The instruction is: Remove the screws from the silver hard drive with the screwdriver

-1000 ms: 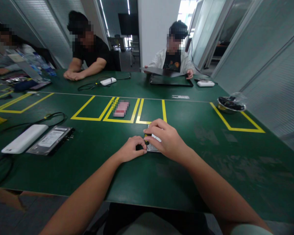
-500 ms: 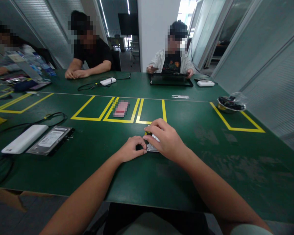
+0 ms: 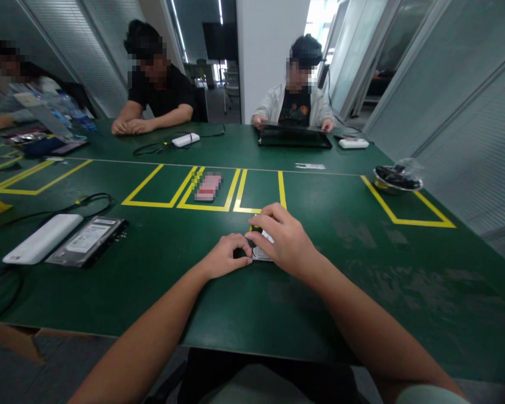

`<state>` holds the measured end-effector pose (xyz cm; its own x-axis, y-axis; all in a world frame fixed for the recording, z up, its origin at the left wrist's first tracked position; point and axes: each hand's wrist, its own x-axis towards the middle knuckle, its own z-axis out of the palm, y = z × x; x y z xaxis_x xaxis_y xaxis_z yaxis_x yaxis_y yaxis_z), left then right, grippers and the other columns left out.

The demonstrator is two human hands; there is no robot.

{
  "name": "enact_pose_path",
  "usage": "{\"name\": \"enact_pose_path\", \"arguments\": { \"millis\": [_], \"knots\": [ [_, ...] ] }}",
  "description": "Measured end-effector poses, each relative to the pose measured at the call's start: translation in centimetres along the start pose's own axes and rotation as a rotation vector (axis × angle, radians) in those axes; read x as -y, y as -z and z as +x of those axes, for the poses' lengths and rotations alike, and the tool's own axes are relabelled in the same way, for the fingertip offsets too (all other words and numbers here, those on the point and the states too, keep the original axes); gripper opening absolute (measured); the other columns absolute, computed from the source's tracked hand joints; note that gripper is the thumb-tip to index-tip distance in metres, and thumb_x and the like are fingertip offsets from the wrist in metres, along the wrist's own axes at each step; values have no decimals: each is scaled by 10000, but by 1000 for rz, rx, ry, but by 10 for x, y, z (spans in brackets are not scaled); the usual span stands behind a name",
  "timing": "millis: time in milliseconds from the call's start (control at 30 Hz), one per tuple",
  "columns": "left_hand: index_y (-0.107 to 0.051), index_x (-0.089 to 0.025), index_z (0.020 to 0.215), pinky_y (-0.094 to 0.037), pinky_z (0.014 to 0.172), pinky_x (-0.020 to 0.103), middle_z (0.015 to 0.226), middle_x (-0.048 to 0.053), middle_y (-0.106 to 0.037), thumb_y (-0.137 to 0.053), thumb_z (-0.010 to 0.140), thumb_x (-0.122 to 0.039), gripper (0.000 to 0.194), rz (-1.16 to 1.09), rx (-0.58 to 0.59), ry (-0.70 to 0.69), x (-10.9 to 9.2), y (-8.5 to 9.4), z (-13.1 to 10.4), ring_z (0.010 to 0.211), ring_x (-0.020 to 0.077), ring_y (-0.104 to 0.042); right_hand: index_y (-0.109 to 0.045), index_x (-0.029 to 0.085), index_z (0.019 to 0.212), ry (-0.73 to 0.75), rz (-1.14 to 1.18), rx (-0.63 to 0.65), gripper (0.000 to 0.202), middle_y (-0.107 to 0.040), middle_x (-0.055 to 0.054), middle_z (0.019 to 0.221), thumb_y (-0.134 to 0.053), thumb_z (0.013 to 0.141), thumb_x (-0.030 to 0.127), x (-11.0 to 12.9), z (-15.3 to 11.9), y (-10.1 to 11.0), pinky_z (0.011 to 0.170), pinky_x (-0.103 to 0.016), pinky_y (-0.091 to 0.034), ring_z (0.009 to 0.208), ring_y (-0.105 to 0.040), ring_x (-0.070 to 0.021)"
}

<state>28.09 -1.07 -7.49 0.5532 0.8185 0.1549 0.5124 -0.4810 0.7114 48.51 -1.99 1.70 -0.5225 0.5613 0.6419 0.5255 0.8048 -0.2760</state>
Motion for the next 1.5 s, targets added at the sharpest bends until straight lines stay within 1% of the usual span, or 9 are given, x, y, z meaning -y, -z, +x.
{"name": "enact_pose_path", "arguments": {
  "millis": [267, 467, 633, 900, 1167, 1500],
  "knots": [
    [-687, -190, 885, -445, 890, 337, 973, 21, -677, -687, 812, -279, 115, 16, 10, -20, 2, 0, 0, 952, 199, -600, -629, 138, 1020, 2, 90, 56, 153, -634, -112, 985, -539, 920, 210, 3, 2, 7, 829, -356, -504, 929, -594, -210],
    [-665, -185, 820, -448, 857, 320, 923, 19, -671, -701, 798, -278, 102, 9, -7, -8, -1, 1, 0, 930, 195, -600, -620, 142, 1027, 30, 123, 40, 144, -672, -106, 993, -548, 910, 186, 2, 3, 8, 850, -363, -503, 949, -611, -214],
    [-667, -185, 817, -449, 861, 329, 926, 23, -673, -707, 791, -294, 119, 3, -5, 4, 1, 1, 0, 939, 204, -601, -608, 160, 1053, 28, 152, 35, 168, -685, -102, 1032, -544, 899, 173, 2, 2, 8, 885, -377, -503, 987, -620, -216],
    [-659, -189, 818, -446, 862, 324, 920, 11, -670, -696, 803, -285, 104, 0, -7, -10, -1, 1, 0, 928, 194, -603, -609, 152, 1007, 5, 154, 48, 130, -666, -94, 962, -558, 894, 189, 2, 3, 8, 818, -351, -495, 913, -604, -205],
    [-672, -191, 823, -451, 873, 337, 935, 21, -677, -695, 797, -297, 112, -1, 1, 7, 2, 0, 0, 937, 204, -605, -609, 166, 1061, 44, 182, 35, 181, -695, -93, 1047, -556, 888, 156, 0, 1, 8, 898, -377, -506, 999, -631, -211],
    [-669, -190, 816, -448, 849, 323, 912, 13, -680, -695, 802, -296, 110, -1, -12, -14, 4, 0, -1, 908, 193, -610, -621, 142, 1020, 22, 174, 42, 141, -672, -98, 978, -573, 899, 195, 1, 3, 9, 834, -348, -497, 933, -609, -203]
  ]
}}
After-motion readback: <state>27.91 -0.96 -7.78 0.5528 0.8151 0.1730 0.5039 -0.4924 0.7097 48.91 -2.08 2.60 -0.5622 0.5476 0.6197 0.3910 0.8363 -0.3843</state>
